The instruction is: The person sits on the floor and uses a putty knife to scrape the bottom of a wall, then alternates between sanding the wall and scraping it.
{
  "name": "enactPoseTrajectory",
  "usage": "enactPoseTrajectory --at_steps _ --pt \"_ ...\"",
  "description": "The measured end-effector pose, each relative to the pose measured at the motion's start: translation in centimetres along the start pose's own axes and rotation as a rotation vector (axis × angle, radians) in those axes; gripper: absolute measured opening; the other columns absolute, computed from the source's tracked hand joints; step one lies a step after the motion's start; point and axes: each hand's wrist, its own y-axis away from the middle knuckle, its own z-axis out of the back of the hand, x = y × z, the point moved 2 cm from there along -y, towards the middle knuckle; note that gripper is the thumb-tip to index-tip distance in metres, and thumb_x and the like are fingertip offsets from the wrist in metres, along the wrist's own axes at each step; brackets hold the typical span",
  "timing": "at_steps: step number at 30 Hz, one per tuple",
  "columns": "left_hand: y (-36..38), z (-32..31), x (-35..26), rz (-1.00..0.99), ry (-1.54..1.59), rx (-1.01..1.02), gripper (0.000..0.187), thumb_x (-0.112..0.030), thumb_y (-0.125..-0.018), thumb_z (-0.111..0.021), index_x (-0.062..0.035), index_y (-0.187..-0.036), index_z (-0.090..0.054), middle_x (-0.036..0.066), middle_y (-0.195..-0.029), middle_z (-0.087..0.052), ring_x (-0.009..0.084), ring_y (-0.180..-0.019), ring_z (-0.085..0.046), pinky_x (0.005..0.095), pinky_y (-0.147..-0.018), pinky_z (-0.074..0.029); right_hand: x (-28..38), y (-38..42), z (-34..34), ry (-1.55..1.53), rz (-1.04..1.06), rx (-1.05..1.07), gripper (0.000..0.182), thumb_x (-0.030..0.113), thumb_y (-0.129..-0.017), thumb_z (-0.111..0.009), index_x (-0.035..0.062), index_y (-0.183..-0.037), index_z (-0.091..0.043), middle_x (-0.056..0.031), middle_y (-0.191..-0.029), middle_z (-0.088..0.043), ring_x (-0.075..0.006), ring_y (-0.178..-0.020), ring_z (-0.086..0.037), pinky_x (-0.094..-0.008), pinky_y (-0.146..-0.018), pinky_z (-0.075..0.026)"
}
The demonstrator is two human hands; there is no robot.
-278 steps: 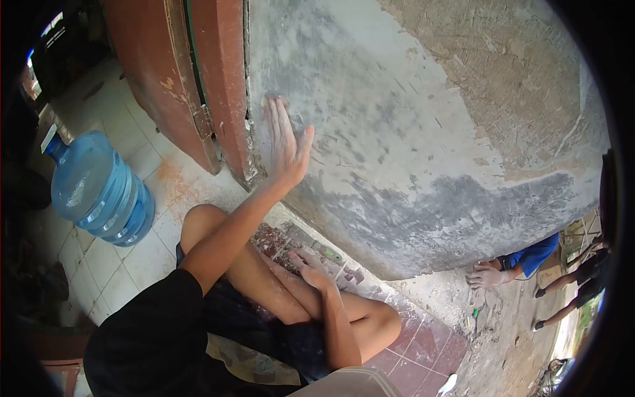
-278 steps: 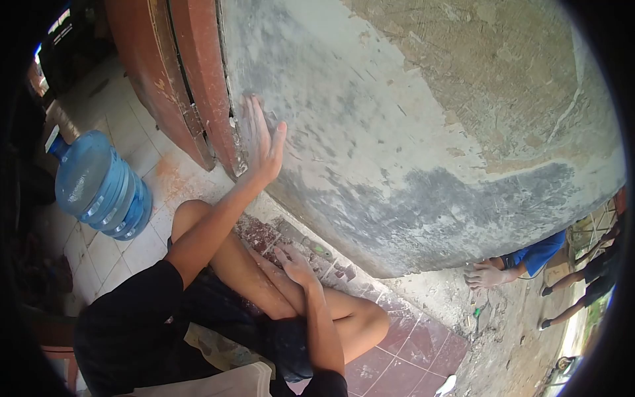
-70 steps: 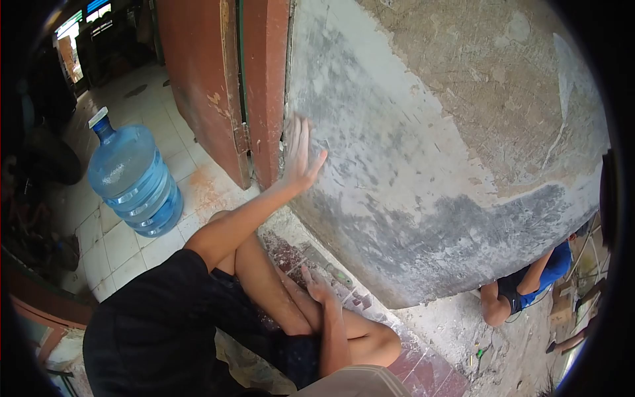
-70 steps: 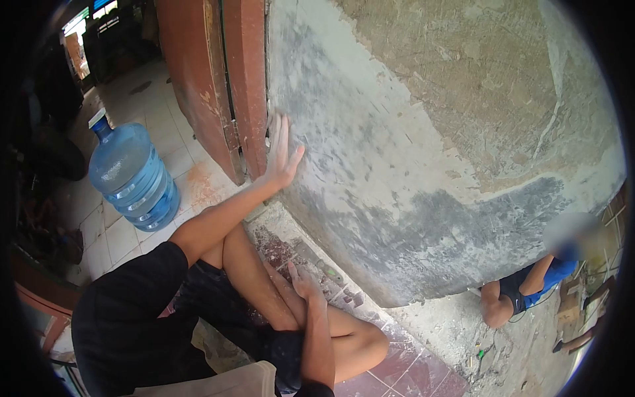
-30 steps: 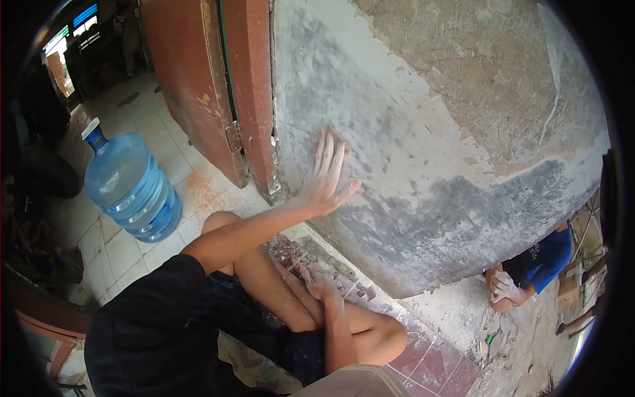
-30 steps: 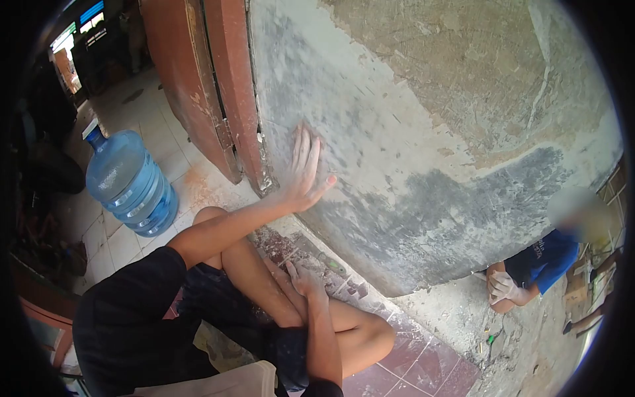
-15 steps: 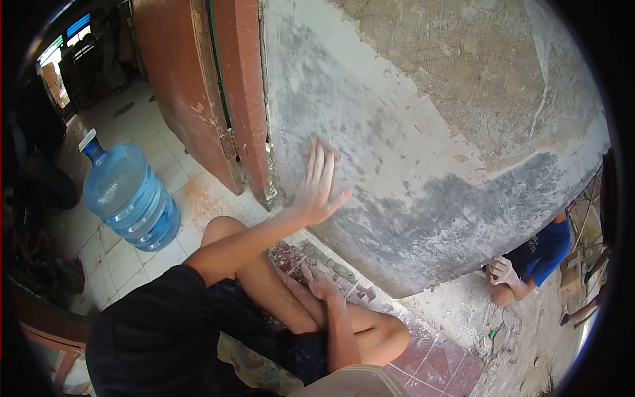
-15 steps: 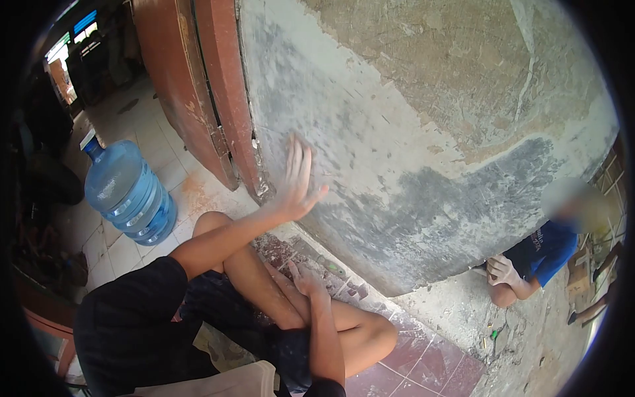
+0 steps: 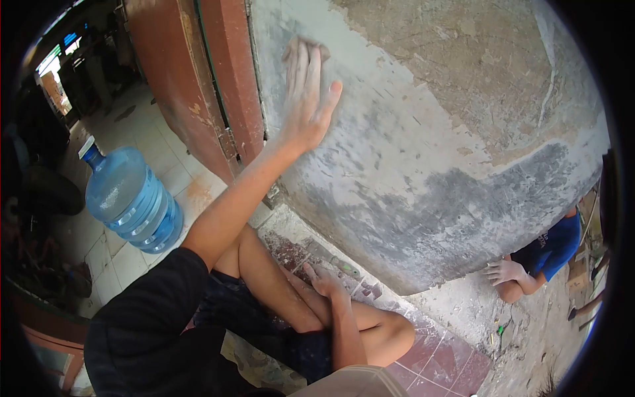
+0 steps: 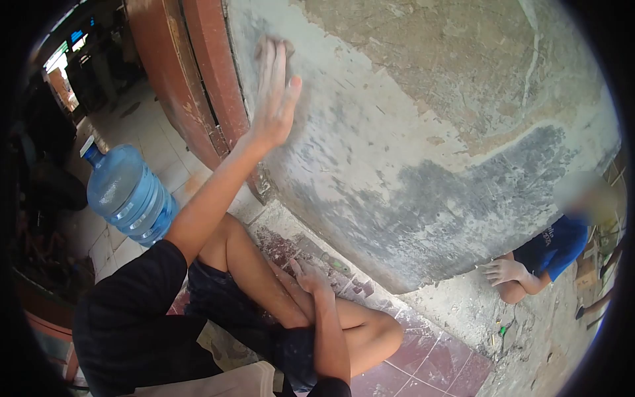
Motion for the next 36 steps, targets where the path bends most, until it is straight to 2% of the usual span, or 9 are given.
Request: enactPoseTrajectory --at_steps 6,8,13,18,21,23,28,31,36 --pt "18.5 -6.0 0.7 0.096 -0.025 0.186 0.085 -0.045 -0.101 -0.046 0.0135 -0.152 -0.011 0.041 -0.157 0.002 0.0545 -0.148 0.0 0.0589 -0.12 -0.005 -0.3 0.2 -0.3 -0.023 -0.035 -0.006 0.062 0.055 -0.103 -0.036 0.0043 -0.126 -0.064 -0.0256 -0.128 -0.061 -0.0424 -0.125 -0.053 -0.0467 -0.107 -0.04" --pt "21.6 -6.3 2.0 0.108 -0.084 0.419 0.088 -0.046 -0.101 -0.046 0.0145 -0.152 -0.009 0.042 -0.156 0.003 0.056 -0.147 0.002 0.0588 -0.119 -0.005 -0.1 0.3 -0.3 0.018 -0.044 0.04 0.062 0.055 -0.103 -0.037 0.005 -0.127 -0.063 -0.0252 -0.127 -0.062 -0.042 -0.124 -0.054 -0.0466 -0.107 -0.041" --pt "11.2 -2.7 1.8 0.046 -0.028 0.158 0.087 -0.051 -0.102 -0.041 0.014 -0.152 -0.011 0.041 -0.157 -0.001 0.0542 -0.148 0.0 0.0574 -0.12 -0.004 0.6 0.7 -0.3 -0.001 -0.012 0.079 0.061 0.055 -0.103 -0.037 0.0059 -0.128 -0.063 -0.0246 -0.127 -0.062 -0.0418 -0.124 -0.055 -0.047 -0.106 -0.041" --pt "0.4 1.1 0.9 -0.018 0.055 0.097 0.088 -0.053 -0.102 -0.037 0.0128 -0.153 -0.008 0.036 -0.16 0.004 0.0473 -0.151 0.003 0.0547 -0.121 -0.002 0.7 0.0 0.4 0.014 0.01 0.075 0.061 0.055 -0.103 -0.037 0.0062 -0.128 -0.063 -0.0244 -0.127 -0.062 -0.0414 -0.124 -0.055 -0.0475 -0.105 -0.041" --pt "3.6 -0.9 1.0 -0.026 -0.001 0.091 0.09 -0.054 -0.101 -0.037 0.0142 -0.152 -0.007 0.038 -0.159 0.003 0.0487 -0.15 0.003 0.0557 -0.121 -0.001 -0.1 0.0 0.0 -0.005 -0.01 0.052 0.061 0.055 -0.103 -0.037 0.0057 -0.127 -0.063 -0.025 -0.126 -0.063 -0.0421 -0.124 -0.055 -0.0479 -0.106 -0.041" --pt "9.4 -3.4 1.7 0.013 -0.062 0.136 0.093 -0.055 -0.101 -0.038 0.0157 -0.152 -0.007 0.039 -0.158 0.004 0.0503 -0.15 0.003 0.0571 -0.12 0.0 -0.8 -0.3 -0.5 0.029 -0.038 0.058 0.062 0.056 -0.103 -0.036 0.0052 -0.127 -0.063 -0.0257 -0.126 -0.062 -0.0431 -0.124 -0.054 -0.0483 -0.106 -0.041" --pt "22.3 -5.9 2.7 0.183 -0.033 0.374 0.093 -0.055 -0.1 -0.039 0.0174 -0.15 -0.009 0.042 -0.157 -0.002 0.052 -0.149 0.0 0.0593 -0.119 -0.002 -0.9 -0.2 -0.9 0.005 -0.084 0.099 0.063 0.057 -0.103 -0.035 0.005 -0.128 -0.062 -0.0256 -0.128 -0.061 -0.0431 -0.125 -0.054 -0.0484 -0.107 -0.04" --pt "21.2 -4.5 3.8 0.193 -0.069 0.419 0.091 -0.054 -0.101 -0.039 0.0171 -0.15 -0.012 0.042 -0.156 -0.006 0.053 -0.148 -0.004 0.0607 -0.119 -0.004 -1.9 -1.5 -1.7 -0.011 -0.093 0.122 0.065 0.058 -0.103 -0.034 0.0047 -0.129 -0.062 -0.0254 -0.129 -0.061 -0.0424 -0.126 -0.053 -0.0478 -0.107 -0.04" --pt "10.6 -1.4 3.1 0.079 -0.089 0.219 0.086 -0.051 -0.102 -0.038 0.0153 -0.151 -0.016 0.041 -0.156 -0.01 0.0532 -0.148 -0.008 0.0595 -0.119 -0.007 -1.6 -1.6 -1.3 -0.03 -0.089 0.151 0.068 0.059 -0.103 -0.033 0.0035 -0.129 -0.061 -0.0253 -0.131 -0.06 -0.0416 -0.127 -0.052 -0.0465 -0.108 -0.039"
